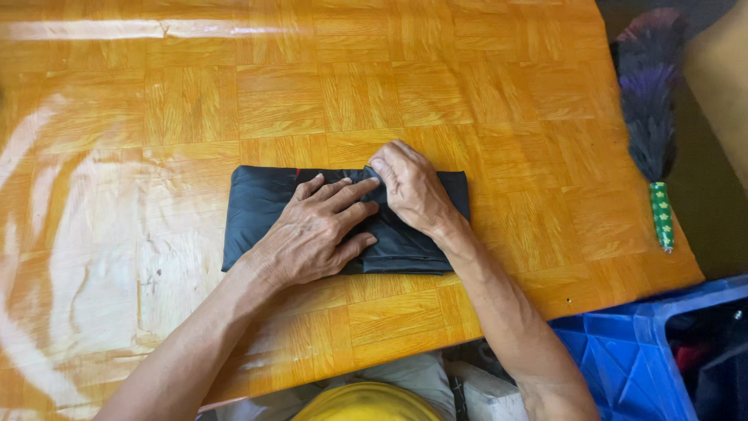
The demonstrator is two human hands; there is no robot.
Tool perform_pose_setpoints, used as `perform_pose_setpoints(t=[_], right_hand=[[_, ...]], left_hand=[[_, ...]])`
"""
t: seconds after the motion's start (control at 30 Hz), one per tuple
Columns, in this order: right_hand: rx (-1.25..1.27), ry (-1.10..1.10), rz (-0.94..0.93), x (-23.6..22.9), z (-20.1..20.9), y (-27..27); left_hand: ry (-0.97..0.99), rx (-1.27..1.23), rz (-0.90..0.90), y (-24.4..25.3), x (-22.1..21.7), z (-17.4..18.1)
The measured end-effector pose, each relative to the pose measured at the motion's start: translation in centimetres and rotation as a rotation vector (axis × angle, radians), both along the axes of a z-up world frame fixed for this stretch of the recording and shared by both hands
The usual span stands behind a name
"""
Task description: The person uses a feather duster to brush a black garment on a wooden table, then folds it into a compact square.
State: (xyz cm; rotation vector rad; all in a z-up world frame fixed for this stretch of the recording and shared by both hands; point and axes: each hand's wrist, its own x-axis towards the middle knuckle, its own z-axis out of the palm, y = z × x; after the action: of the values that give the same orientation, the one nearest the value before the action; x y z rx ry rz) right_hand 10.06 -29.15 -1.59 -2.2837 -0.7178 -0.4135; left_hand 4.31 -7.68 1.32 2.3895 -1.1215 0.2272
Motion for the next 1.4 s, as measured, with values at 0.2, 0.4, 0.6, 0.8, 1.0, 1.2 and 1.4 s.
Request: perform_pose_setpoints(t=[0.2,0.4,0.6,0.8,1.0,1.2,1.4], right_hand=[[-0.043,-0.011,-0.241,-3.4,6.2,-5.2],[-0.215,0.252,-0.387,-8.8,4.4,-2.6],[-0.383,0.081,-0.480,-7.8,-1.3,-3.6],[-0.551,0.283,-0.527,-9.8,4.8,0.3],[-0.566,0.344,-0.489,-9.7,4.1,1.8],[-0.585,0.257,-0.525,-9.8,3.0,1.6],[-0.582,0.294,-0.501,-10.0,3.6,1.4]], left_hand=[[0.002,0.044,0.016,-0.1,0.2,-0.5],[0.003,0.063,0.031,-0.1,0.1,-0.8],[0.018,0.110,0.050,-0.3,0.2,-0.6],[0.037,0.113,0.057,-0.2,0.2,-0.7],[0.107,0.097,0.062,-0.2,0.6,-1.0],[0.177,0.338,0.122,-1.2,0.7,0.9],[0.135,0.512,0.139,-0.7,0.5,2.9]])
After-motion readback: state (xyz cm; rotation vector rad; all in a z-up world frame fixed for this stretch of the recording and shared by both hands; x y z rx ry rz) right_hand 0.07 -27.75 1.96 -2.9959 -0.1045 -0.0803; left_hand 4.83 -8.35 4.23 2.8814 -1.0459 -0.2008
